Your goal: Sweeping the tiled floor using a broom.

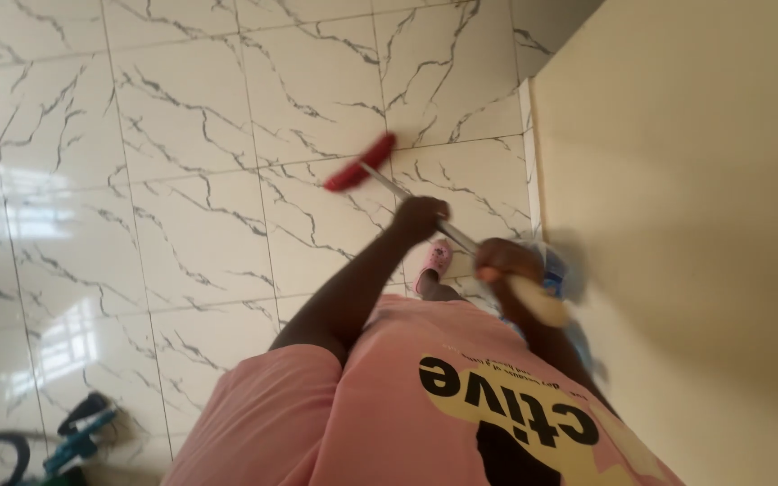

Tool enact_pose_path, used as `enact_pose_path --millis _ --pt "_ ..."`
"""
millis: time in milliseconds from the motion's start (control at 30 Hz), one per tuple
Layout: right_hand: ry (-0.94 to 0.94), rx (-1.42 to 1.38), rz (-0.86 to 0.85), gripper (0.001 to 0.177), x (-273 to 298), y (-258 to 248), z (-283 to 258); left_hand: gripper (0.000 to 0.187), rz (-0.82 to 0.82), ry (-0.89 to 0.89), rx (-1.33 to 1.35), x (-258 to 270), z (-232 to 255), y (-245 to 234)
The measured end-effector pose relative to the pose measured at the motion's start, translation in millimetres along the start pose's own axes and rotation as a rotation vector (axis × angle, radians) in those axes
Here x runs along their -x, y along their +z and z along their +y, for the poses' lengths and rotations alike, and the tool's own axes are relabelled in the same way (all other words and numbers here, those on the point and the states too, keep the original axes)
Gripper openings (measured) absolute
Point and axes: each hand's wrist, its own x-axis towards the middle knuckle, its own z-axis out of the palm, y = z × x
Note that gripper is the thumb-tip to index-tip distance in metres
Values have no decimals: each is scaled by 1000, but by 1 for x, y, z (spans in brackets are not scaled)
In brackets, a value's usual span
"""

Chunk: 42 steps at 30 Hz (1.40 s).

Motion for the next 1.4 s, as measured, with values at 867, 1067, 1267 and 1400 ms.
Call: enact_pose_path --millis 867,1067,1267,1400 --pt "-184 299 161 33 -220 -97 -29 21 59 237 305 -235 62 -110" --pt "11 152 50 24 -253 -59 66 18 -6 45 27 -221 -99 -130" --pt "-53 55 -48 13 -293 -53 88 10 42 49 0 -235 -118 -194" --pt "-147 139 83 21 -334 -84 17 10 0 59 223 -279 -47 -211"
